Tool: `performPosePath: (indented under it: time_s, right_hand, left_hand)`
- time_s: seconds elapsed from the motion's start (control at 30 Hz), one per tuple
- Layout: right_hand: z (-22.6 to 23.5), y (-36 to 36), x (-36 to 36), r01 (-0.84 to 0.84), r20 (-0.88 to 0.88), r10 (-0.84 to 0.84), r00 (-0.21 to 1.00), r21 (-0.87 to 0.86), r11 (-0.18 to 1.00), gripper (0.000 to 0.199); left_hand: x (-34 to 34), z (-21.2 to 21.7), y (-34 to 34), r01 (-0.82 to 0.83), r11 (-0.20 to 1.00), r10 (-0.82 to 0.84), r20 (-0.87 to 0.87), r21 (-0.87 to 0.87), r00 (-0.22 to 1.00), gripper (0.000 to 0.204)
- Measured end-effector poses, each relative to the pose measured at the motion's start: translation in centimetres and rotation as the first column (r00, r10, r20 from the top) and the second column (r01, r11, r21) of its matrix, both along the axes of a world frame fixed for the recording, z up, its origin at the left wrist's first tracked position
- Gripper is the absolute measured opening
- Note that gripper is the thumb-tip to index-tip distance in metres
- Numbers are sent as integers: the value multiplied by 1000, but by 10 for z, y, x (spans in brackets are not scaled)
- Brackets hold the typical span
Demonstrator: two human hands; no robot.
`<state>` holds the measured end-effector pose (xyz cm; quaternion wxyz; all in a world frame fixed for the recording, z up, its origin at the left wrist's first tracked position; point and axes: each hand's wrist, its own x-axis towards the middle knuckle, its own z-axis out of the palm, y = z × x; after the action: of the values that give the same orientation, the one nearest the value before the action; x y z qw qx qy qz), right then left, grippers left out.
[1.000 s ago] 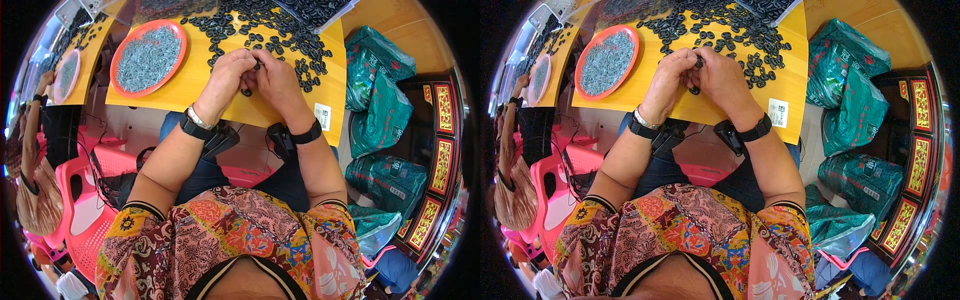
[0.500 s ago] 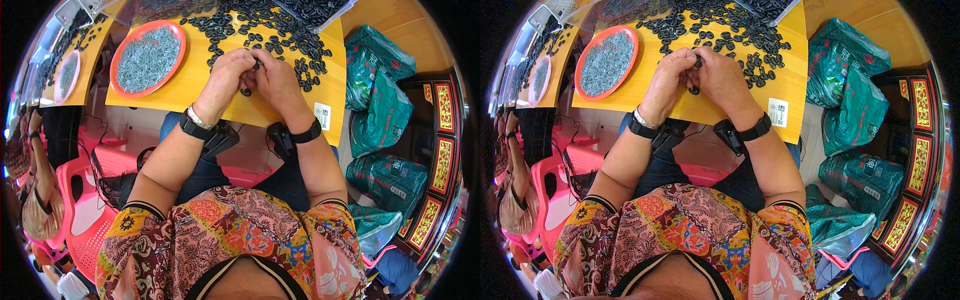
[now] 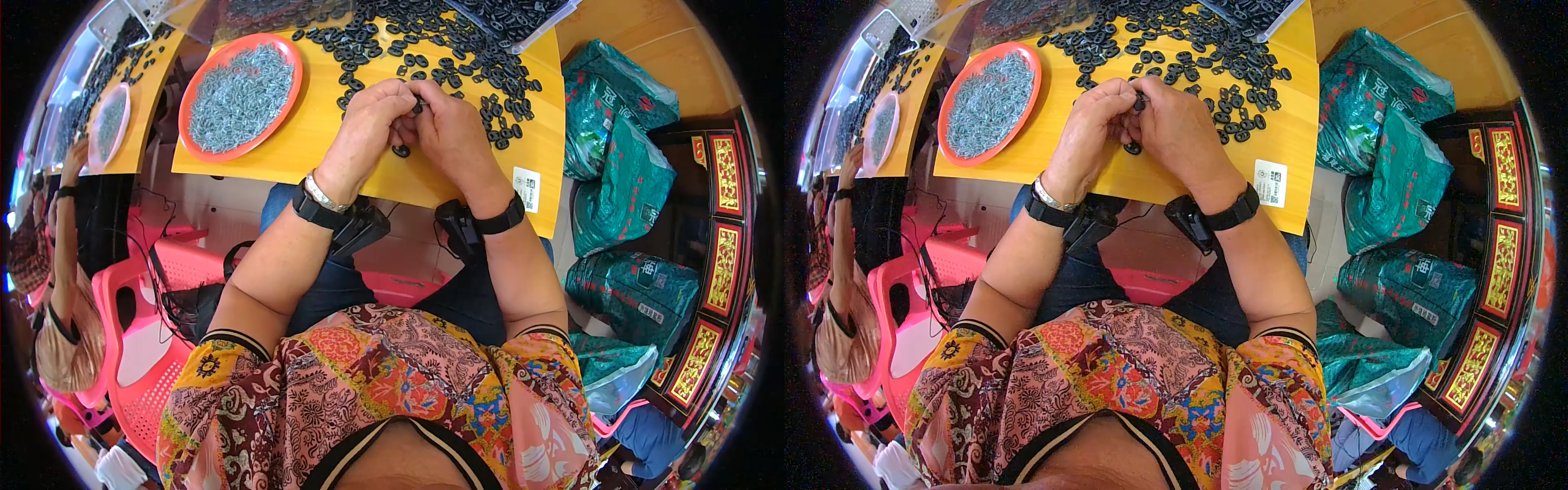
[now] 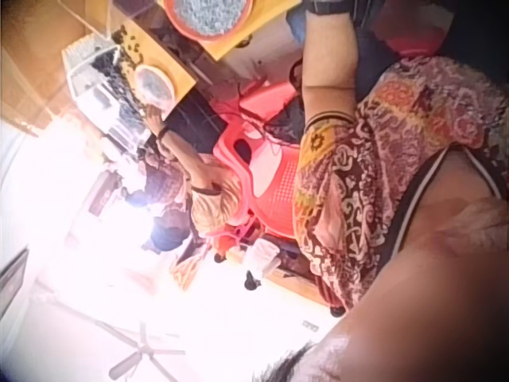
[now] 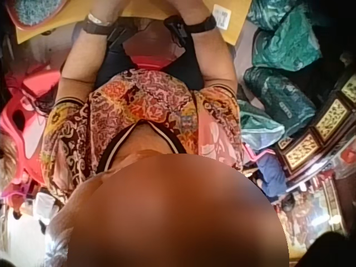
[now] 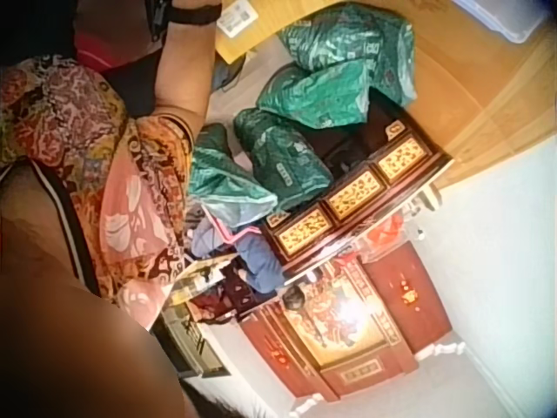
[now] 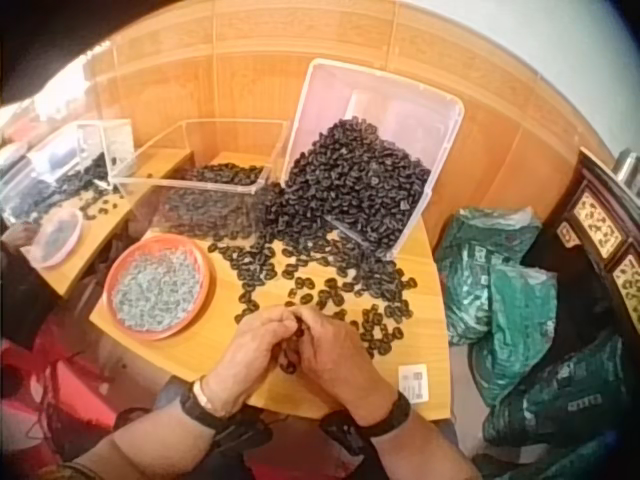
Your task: Sorting and inspecting small black industrial components on a manual workstation.
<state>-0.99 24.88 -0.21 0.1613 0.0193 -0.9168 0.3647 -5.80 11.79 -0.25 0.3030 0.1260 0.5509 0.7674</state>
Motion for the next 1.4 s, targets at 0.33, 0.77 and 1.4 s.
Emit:
performPosePath:
  time_s: [0.33,0.77,1.4]
  right_hand:
    - [-3,2,0,-9,-5,9,1000,-7,1000,19]
    - [0,0,0,-6,-5,6,1000,-3,1000,14]
    - [0,0,1,-2,19,2,1000,22,1000,23]
  left_hand:
    - [0,-1,0,11,1000,-11,13,-13,1000,15]
    - [-1,-4,-1,13,1000,-13,21,15,1000,15]
    - [1,2,-2,14,1000,-14,16,-5,1000,14]
